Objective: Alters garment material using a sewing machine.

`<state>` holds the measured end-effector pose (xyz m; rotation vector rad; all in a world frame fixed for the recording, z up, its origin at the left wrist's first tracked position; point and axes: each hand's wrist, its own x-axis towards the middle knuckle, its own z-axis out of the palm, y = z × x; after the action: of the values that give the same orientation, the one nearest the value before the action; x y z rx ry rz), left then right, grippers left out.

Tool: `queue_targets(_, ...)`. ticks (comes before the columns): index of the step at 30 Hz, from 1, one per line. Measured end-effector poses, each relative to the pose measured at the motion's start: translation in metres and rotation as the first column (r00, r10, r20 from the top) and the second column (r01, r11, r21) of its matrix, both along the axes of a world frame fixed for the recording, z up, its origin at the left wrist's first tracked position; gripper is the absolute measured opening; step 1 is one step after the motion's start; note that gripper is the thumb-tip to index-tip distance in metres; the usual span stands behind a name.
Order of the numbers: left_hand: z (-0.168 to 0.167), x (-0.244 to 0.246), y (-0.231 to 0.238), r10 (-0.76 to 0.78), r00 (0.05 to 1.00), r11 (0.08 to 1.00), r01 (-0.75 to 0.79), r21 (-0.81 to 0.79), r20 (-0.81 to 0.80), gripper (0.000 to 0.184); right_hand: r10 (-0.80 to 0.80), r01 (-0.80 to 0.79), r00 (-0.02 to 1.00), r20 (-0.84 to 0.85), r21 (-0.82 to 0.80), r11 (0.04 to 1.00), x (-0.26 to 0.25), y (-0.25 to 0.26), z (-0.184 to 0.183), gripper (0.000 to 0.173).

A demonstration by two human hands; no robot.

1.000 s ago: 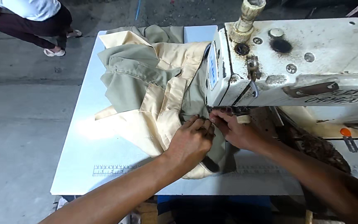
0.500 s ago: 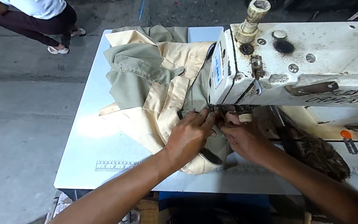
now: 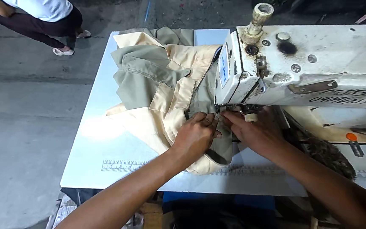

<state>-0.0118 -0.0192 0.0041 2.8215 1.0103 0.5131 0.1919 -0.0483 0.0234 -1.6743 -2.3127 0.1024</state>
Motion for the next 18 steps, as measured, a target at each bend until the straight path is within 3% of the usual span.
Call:
queue_targets(4, -0.004, 0.0, -0.001, 0.003, 0.998, 1.0, -0.002, -0.016, 0.058, 0.038, 0.009, -0.027, 0.988, -0.153, -0.116, 0.993, -0.009, 0.001, -0.004, 0.02)
queue_targets(8, -0.007, 0.0, -0.003, 0.029, 0.988, 0.999, -0.024, -0.039, 0.152, 0.034, 0.026, -0.038, 0.964, -0.265, -0.04, 0.998, -0.017, -0.004, -0.017, 0.021)
queue_targets(11, -0.006, -0.001, -0.002, 0.045, 0.987, 0.998, -0.039, -0.043, 0.156, 0.032, 0.053, -0.059, 0.972, -0.227, -0.017, 0.998, -0.016, -0.009, -0.013, 0.02)
queue_targets(14, -0.004, -0.002, -0.001, 0.008, 0.997, 1.0, -0.007, -0.024, 0.073, 0.03, 0.067, -0.076, 0.991, -0.116, -0.079, 0.994, -0.011, -0.021, -0.008, 0.034)
queue_targets(18, -0.005, -0.002, 0.0, 0.001, 0.997, 1.0, -0.001, -0.012, 0.077, 0.033, 0.06, -0.061, 0.998, -0.018, -0.063, 0.996, -0.009, -0.025, -0.005, 0.035)
